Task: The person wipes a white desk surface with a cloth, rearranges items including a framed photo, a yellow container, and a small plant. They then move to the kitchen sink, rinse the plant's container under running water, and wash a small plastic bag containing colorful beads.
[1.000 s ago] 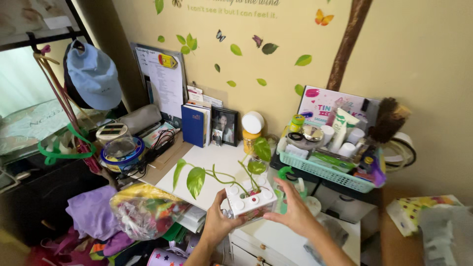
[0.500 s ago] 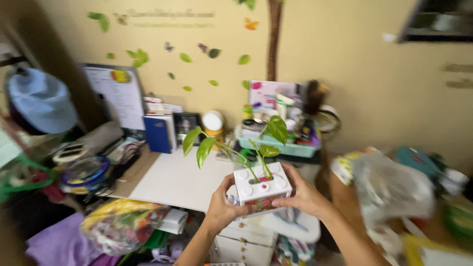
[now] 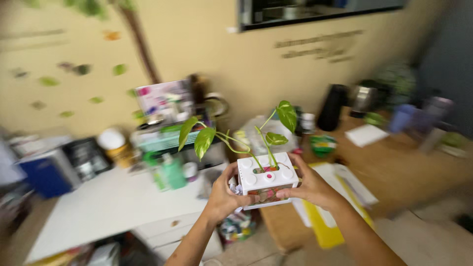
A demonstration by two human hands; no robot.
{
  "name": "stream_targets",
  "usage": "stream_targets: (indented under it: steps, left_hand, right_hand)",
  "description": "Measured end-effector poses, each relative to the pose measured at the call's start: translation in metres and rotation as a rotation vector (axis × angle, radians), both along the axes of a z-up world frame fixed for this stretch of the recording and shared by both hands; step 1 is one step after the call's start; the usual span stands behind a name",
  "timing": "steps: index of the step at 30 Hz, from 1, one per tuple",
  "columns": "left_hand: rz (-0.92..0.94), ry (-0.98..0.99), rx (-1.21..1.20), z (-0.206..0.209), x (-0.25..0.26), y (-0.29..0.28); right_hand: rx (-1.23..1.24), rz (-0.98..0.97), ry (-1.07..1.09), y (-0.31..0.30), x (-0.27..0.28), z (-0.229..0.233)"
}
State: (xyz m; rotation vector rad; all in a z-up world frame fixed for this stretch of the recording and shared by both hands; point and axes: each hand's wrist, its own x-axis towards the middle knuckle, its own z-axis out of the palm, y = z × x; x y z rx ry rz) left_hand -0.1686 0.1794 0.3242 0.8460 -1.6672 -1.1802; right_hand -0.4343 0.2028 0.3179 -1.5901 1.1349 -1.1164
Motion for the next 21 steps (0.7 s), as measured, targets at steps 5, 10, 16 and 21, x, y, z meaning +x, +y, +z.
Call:
stream_targets:
  steps: [5, 10, 16, 21]
  left_hand:
    - [-0.227, 0.049, -0.030, 0.002, -0.114, 0.003]
    - [-0.406, 0.032, -0.032, -0.002, -0.242, 0.021]
    - [-0.577, 0.083, 0.007, -0.007, -0.399, 0.063]
    - [-0.757, 0.090, 0.155, -0.008, -0.514, 0.097]
  right_hand:
    - [-0.015, -0.195, -0.014, 0.056, -0.106, -0.001]
    - [-0.014, -0.290, -0.106, 0.121, -0.220, -0.003]
    - [0.010, -0.518, -0.045, 0.205, -0.342, 0.016]
    - [0.096, -0.724, 0.010, 0.268, -0.427, 0.019]
